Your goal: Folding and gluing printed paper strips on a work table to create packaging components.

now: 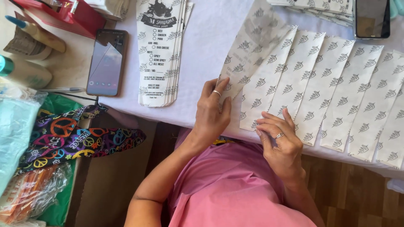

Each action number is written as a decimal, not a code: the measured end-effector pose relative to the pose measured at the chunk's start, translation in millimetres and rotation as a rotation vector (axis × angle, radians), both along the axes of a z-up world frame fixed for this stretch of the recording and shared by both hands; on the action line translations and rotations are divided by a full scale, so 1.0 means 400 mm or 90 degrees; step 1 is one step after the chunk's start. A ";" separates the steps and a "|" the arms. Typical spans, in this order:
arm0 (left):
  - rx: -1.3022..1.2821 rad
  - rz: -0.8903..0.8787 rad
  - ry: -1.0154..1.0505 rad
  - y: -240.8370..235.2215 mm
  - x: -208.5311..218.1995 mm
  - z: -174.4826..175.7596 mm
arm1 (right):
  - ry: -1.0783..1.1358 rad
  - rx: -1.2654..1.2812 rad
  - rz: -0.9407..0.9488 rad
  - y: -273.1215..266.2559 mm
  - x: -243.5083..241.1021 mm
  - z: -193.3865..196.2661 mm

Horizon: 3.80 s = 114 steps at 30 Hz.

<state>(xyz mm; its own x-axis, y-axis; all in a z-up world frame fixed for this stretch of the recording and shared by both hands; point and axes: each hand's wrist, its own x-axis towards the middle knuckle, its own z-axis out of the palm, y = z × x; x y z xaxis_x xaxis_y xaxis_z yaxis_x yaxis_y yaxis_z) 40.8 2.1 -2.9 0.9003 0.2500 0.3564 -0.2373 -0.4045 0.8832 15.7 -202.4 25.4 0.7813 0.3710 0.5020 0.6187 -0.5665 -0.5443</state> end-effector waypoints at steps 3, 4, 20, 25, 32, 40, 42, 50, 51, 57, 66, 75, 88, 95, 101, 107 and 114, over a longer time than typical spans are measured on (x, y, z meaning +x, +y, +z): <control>0.177 0.032 0.011 -0.015 -0.023 0.013 | -0.003 -0.002 0.002 0.000 -0.002 -0.002; 0.251 0.055 0.033 -0.017 -0.031 0.018 | -0.009 -0.009 0.007 -0.001 -0.001 -0.004; 0.310 0.023 -0.062 -0.016 -0.064 0.033 | -0.013 -0.048 0.029 0.008 -0.010 0.004; 0.256 -0.106 -0.082 0.082 -0.104 0.005 | -0.035 -0.005 0.038 0.049 -0.004 0.021; 0.248 -0.227 -0.092 0.123 -0.118 0.002 | -0.042 0.001 0.117 0.121 0.013 0.011; 0.208 -0.230 -0.153 0.130 -0.110 0.022 | -0.050 0.020 0.099 0.134 0.018 0.005; 0.201 -0.237 -0.171 0.124 -0.105 0.036 | -0.066 0.024 0.088 0.135 0.023 0.003; 0.238 -0.114 -0.153 0.088 -0.105 0.026 | -0.064 0.067 0.034 0.151 0.027 -0.008; 0.238 -0.118 -0.155 0.084 -0.106 0.024 | -0.065 0.068 0.030 0.150 0.027 -0.009; 0.224 -0.076 -0.092 0.075 -0.112 0.029 | 0.021 0.056 0.004 0.153 0.025 -0.010; 0.147 -0.172 0.008 0.140 -0.103 0.064 | 0.014 0.078 0.043 0.147 0.030 0.000; 0.589 0.245 0.138 0.310 -0.051 0.069 | -0.008 0.058 0.037 0.147 0.029 -0.001; 0.582 0.304 0.018 0.329 -0.048 0.020 | -0.012 0.065 0.040 0.141 0.028 -0.015; 0.598 0.348 -0.057 0.338 -0.042 0.005 | -0.012 0.067 0.043 0.140 0.029 -0.015; 0.582 0.353 -0.061 0.344 -0.049 0.007 | -0.008 0.068 0.041 0.140 0.028 -0.015; 0.579 0.354 -0.091 0.318 -0.032 0.029 | 0.012 0.074 0.016 0.140 0.029 -0.031; 0.475 0.332 -0.119 0.291 -0.034 0.068 | 0.009 0.064 0.009 0.139 0.027 -0.038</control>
<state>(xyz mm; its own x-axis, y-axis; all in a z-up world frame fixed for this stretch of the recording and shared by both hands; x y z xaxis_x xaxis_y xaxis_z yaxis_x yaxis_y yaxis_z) 27.2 118.6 24.2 0.6499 0.2543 0.7162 0.0213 -0.9481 0.3173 26.6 -146.7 10.1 0.7834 0.3303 0.5265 0.6184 -0.4995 -0.6067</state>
